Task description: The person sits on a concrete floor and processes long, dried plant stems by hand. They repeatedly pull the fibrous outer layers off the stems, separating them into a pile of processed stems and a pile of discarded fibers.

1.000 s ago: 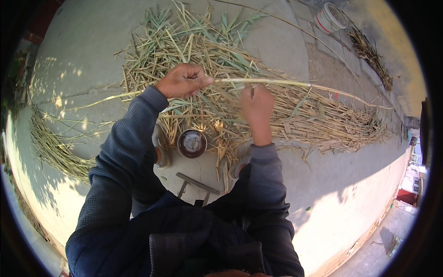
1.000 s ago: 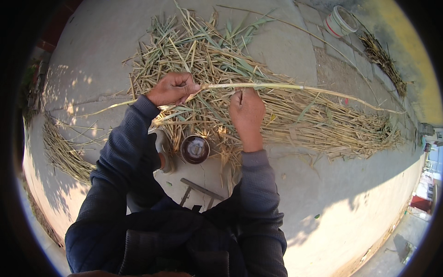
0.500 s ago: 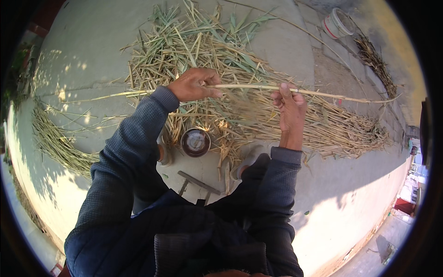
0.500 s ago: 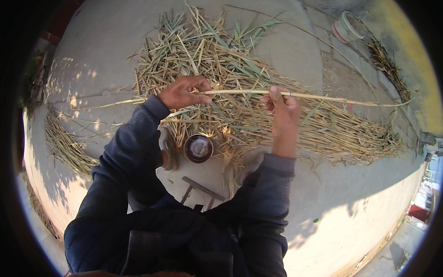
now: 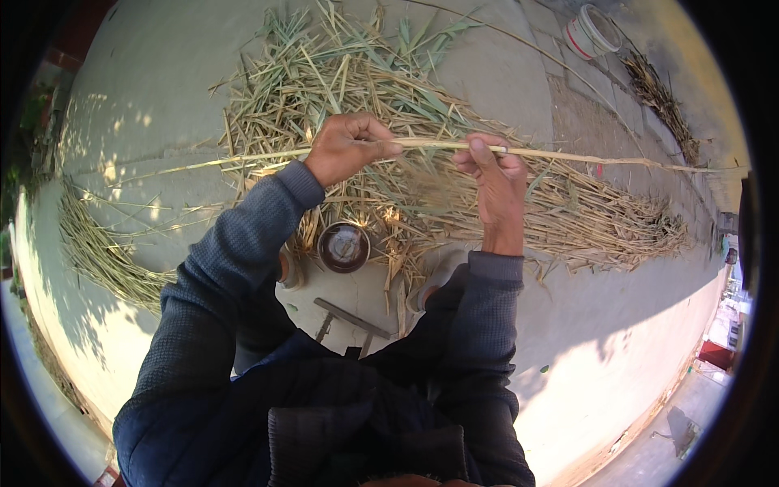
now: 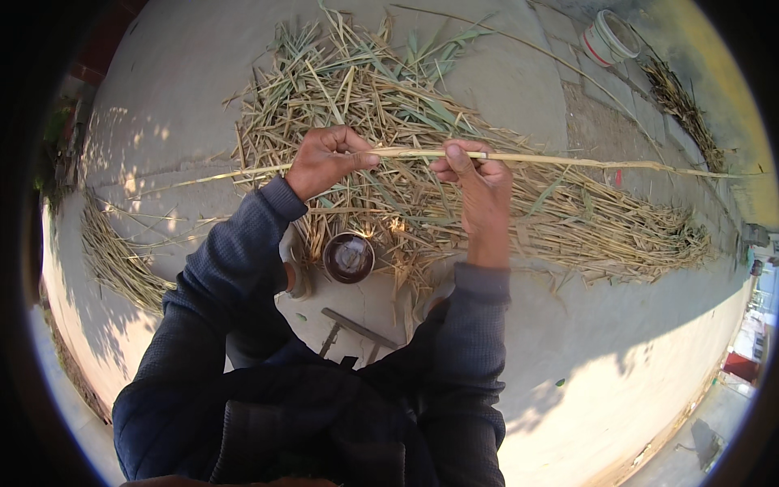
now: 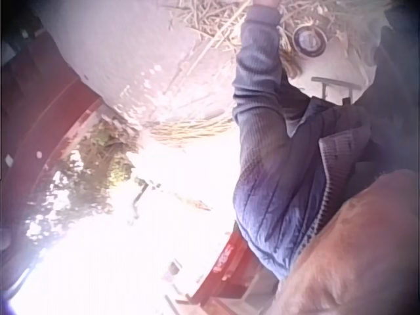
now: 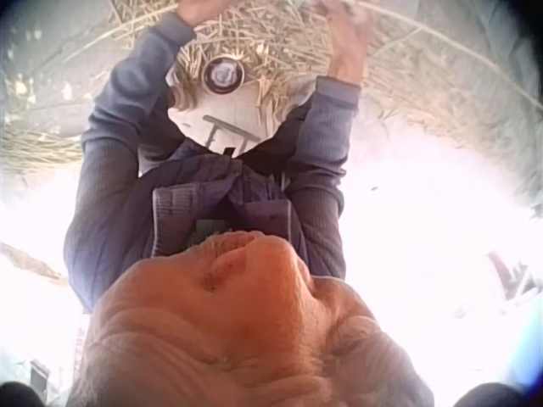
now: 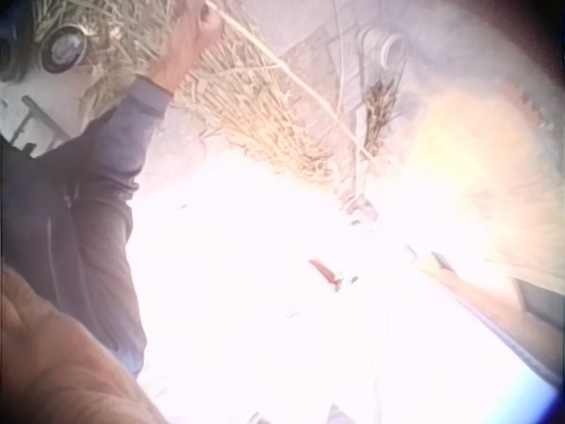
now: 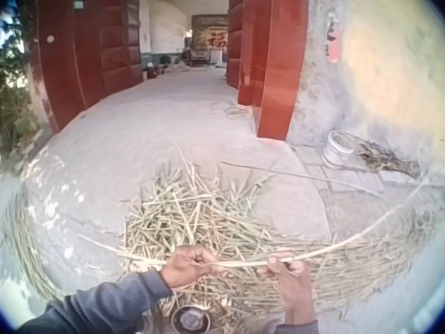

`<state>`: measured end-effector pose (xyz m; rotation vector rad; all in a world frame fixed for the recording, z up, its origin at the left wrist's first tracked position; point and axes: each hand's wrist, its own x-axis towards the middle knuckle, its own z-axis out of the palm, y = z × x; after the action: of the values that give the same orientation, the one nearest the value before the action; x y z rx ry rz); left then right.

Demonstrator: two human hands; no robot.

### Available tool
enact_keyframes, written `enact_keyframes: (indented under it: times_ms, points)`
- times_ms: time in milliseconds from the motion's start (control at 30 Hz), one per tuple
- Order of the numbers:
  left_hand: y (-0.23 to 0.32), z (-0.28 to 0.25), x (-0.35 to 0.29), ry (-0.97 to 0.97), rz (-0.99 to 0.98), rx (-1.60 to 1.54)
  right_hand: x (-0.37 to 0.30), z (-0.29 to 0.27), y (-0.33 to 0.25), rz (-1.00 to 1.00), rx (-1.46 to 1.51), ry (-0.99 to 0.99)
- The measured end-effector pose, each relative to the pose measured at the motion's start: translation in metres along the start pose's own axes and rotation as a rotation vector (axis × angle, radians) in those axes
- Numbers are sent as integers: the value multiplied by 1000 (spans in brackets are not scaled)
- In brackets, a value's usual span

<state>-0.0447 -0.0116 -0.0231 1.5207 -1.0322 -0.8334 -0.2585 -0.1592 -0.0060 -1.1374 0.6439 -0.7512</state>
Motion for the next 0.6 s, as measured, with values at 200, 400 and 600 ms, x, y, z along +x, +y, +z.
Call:
enact_keyframes:
  times_ms: [200,400,600]
  points:
    - [5,-5,6,232,91,-26,-3,1,6,86,-3,133]
    - [11,-47,22,258,342,816,-2,0,13,83,54,210]
    - [15,-30,11,-97,528,833,-2,2,14,16,129,288]
